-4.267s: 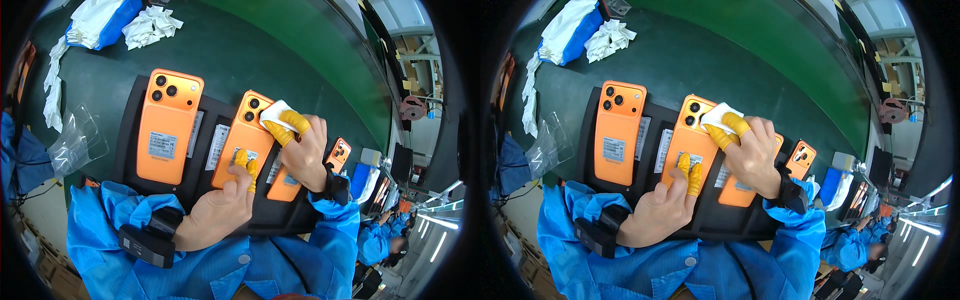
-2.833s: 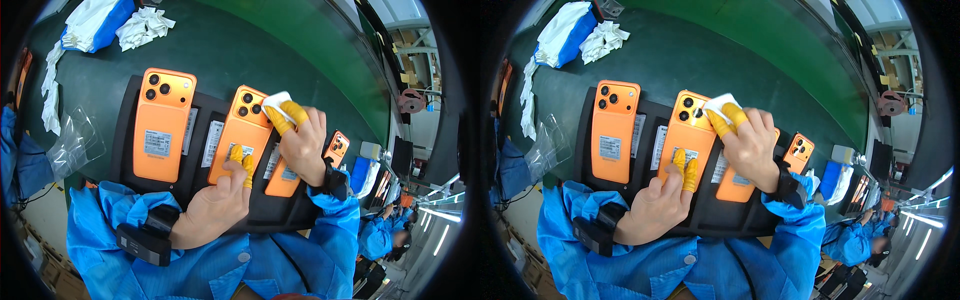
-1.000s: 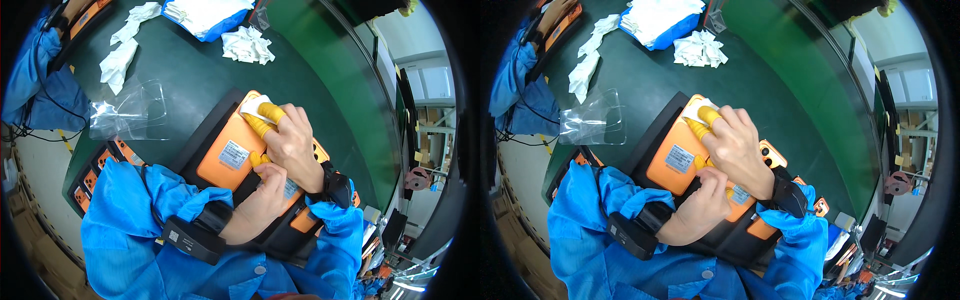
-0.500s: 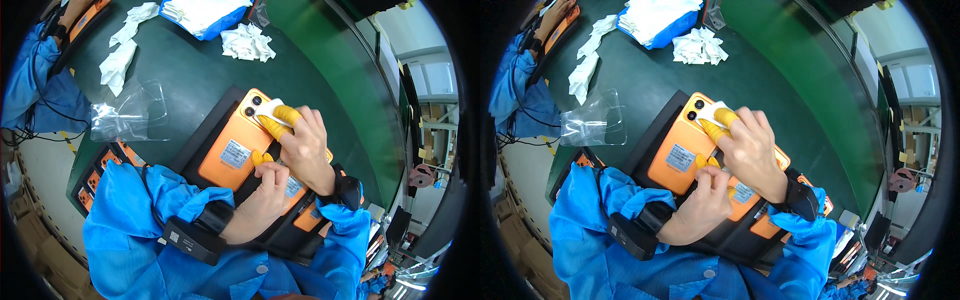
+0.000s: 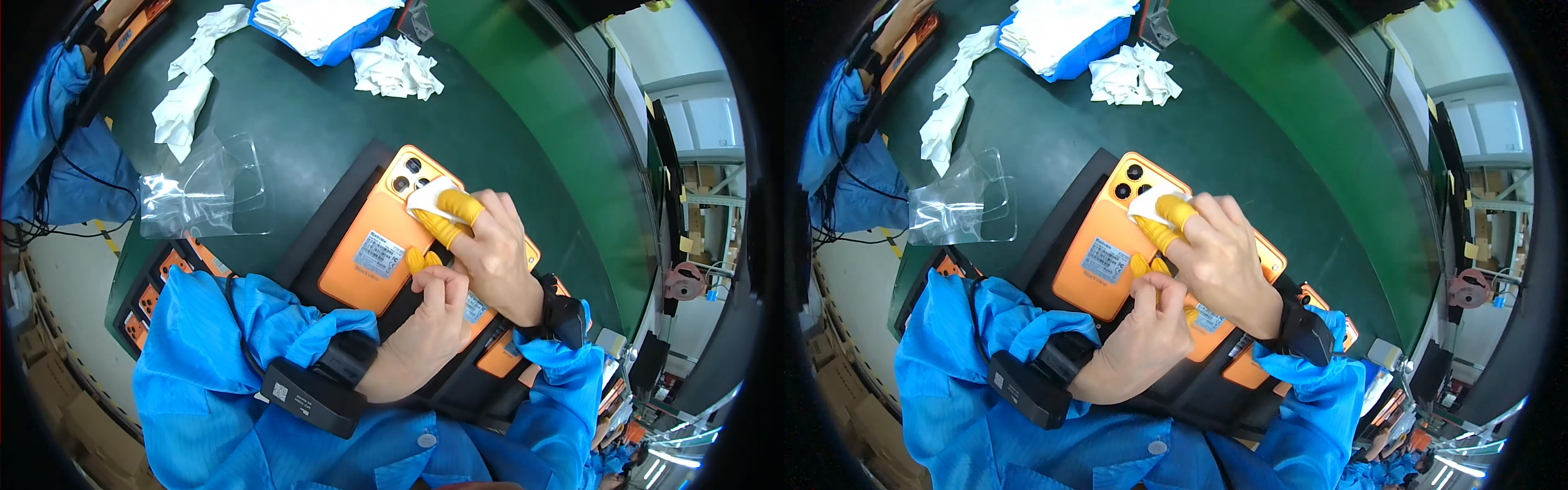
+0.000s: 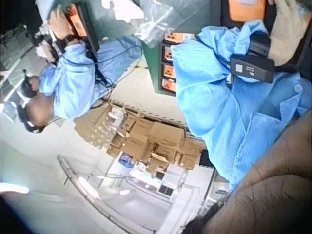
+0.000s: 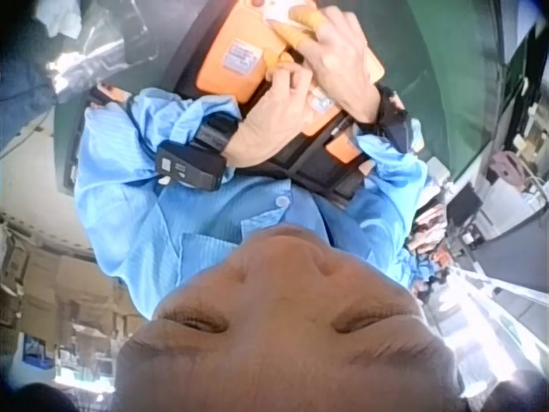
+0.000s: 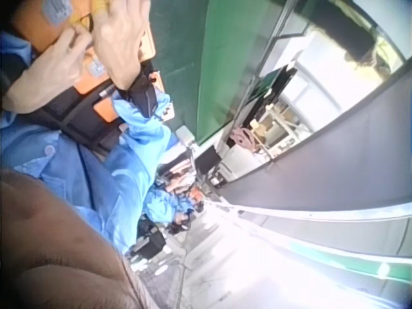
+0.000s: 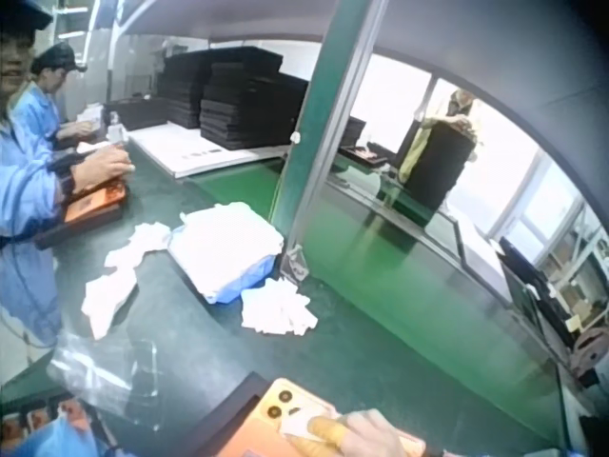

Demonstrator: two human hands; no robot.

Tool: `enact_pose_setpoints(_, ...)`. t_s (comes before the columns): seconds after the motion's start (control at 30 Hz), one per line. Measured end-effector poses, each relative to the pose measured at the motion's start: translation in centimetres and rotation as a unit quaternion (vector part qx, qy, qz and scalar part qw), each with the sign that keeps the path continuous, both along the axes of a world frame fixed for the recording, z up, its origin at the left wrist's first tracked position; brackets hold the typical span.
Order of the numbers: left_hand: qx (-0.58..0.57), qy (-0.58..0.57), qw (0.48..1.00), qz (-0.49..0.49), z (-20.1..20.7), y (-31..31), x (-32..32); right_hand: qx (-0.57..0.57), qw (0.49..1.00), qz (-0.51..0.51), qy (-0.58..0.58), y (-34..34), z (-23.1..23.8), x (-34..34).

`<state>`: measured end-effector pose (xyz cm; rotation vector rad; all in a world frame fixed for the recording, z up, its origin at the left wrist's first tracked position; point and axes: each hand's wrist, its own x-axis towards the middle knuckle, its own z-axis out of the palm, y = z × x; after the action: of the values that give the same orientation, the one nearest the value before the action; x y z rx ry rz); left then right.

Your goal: The recorder is cleaning the exterior backs and camera lenses of several orange mobile phones using a white cleaning cloth and a bottle of solution before placing them on a production tray.

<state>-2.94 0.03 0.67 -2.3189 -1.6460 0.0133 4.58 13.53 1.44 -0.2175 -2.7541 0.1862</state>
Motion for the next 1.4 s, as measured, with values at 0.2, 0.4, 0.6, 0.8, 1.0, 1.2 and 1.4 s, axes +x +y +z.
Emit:
enact_pose_setpoints(0.2, -0.007, -0.01, 1.0, 0.01, 0.9, -0.5, -0.2, 0.039, 0.999, -0.02, -0.006, -0.1, 1.0, 0.6)
enact_pose_setpoints(0.4, -0.025, -0.003, 1.0, -0.006, 0.3, 0.1, -0.2, 0.115, 0.991, -0.07, -0.002, 1.2, 0.1, 0.7)
enact_pose_setpoints(0.6, -0.036, -0.009, 0.999, -0.011, 0.7, 0.1, -0.4, 0.064, 0.993, -0.097, 0.005, -0.3, 0.1, 1.3)
enact_pose_setpoints(0.8, -0.027, 0.004, 1.0, -0.01, 0.4, -0.2, -0.3, 0.004, 0.997, -0.071, -0.001, -2.0, -0.2, 2.2)
enact_pose_setpoints(1.0, -0.053, -0.012, 0.999, 0.001, 0.5, 0.0, -0.5, 0.117, 0.986, -0.119, 0.029, 0.0, -0.9, 1.5)
enact_pose_setpoints(1.2, -0.032, -0.199, 0.977, -0.069, 2.2, -5.0, -1.6, 0.148, 0.96, -0.231, 0.059, 0.7, 2.6, 6.9)
enact_pose_setpoints(1.4, -0.084, -0.398, 0.886, -0.225, -2.2, -9.1, -0.4, 0.073, 0.926, -0.357, 0.098, -0.7, 3.7, 15.0)
